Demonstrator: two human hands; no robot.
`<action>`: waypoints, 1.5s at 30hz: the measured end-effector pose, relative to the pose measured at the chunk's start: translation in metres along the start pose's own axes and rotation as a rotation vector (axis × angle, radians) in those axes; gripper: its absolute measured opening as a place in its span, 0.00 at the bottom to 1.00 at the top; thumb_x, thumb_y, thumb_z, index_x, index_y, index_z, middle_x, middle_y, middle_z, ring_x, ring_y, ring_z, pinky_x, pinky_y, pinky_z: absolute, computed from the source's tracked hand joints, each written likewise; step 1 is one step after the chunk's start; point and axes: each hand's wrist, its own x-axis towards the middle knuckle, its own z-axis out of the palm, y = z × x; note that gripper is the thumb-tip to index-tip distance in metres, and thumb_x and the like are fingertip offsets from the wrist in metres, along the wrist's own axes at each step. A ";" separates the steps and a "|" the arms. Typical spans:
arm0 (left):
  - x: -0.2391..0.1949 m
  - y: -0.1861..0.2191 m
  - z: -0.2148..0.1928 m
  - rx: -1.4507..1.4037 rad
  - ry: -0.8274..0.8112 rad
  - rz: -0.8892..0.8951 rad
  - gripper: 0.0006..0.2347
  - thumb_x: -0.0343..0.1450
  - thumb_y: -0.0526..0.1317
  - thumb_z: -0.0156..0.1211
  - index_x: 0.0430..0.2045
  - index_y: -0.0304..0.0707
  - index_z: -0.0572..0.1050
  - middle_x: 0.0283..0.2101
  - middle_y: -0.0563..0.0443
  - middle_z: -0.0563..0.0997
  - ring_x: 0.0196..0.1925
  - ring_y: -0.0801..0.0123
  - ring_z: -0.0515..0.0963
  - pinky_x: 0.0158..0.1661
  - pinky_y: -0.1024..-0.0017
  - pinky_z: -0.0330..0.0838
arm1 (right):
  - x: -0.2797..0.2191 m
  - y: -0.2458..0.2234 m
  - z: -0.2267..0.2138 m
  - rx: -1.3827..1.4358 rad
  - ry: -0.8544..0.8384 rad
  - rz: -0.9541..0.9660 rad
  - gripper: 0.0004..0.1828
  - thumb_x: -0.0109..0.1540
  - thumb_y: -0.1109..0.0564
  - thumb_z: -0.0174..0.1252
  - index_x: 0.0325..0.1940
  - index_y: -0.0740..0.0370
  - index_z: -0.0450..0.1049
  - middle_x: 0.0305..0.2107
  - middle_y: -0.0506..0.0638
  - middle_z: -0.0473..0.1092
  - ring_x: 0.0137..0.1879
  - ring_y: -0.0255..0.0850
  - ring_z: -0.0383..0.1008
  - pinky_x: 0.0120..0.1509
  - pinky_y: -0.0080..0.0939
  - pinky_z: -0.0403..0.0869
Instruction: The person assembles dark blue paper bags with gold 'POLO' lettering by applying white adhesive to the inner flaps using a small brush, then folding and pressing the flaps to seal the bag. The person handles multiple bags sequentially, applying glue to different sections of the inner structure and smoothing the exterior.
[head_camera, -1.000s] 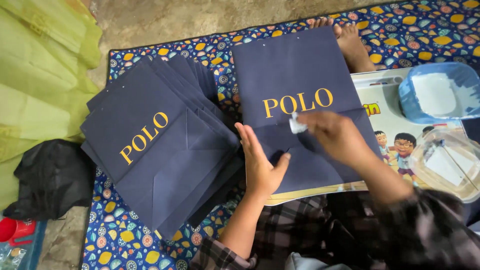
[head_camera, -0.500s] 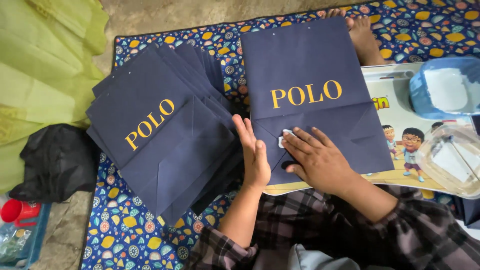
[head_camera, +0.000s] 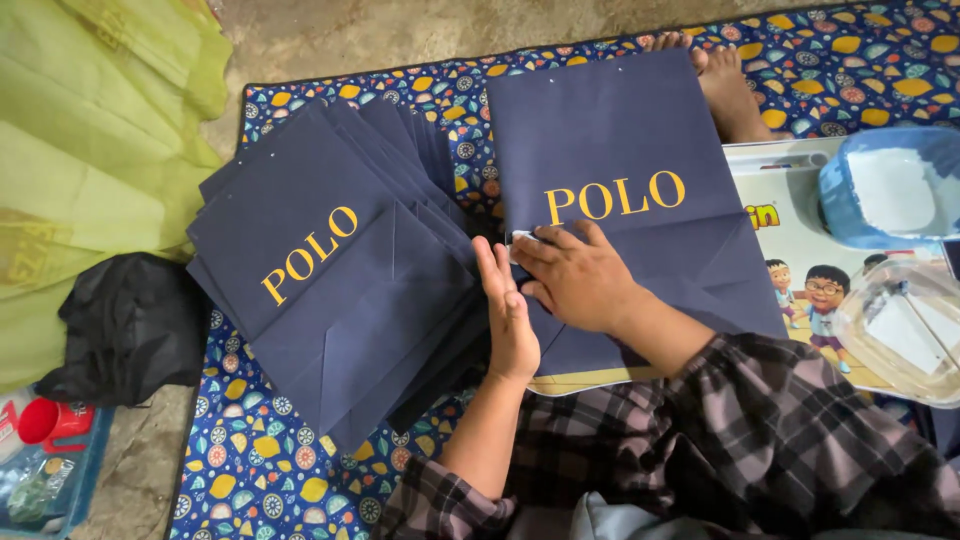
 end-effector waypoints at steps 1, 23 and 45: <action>0.001 -0.001 0.000 0.001 0.002 0.004 0.34 0.80 0.60 0.32 0.76 0.49 0.29 0.79 0.50 0.25 0.79 0.47 0.33 0.73 0.47 0.38 | 0.004 0.002 0.003 -0.002 0.003 -0.003 0.33 0.69 0.30 0.36 0.62 0.50 0.73 0.60 0.45 0.71 0.70 0.42 0.65 0.70 0.59 0.57; 0.005 0.003 0.000 -0.271 0.041 0.070 0.30 0.82 0.57 0.24 0.75 0.36 0.40 0.80 0.42 0.39 0.82 0.59 0.37 0.79 0.62 0.30 | -0.100 -0.095 -0.065 0.248 0.037 0.083 0.18 0.61 0.47 0.58 0.54 0.52 0.78 0.53 0.47 0.75 0.56 0.50 0.71 0.54 0.51 0.69; 0.002 0.014 0.004 0.469 -0.185 0.025 0.38 0.70 0.38 0.63 0.76 0.38 0.49 0.79 0.35 0.41 0.79 0.36 0.37 0.72 0.40 0.29 | -0.119 -0.049 -0.069 0.008 0.001 0.328 0.27 0.66 0.33 0.48 0.63 0.44 0.73 0.62 0.38 0.70 0.72 0.45 0.62 0.70 0.60 0.57</action>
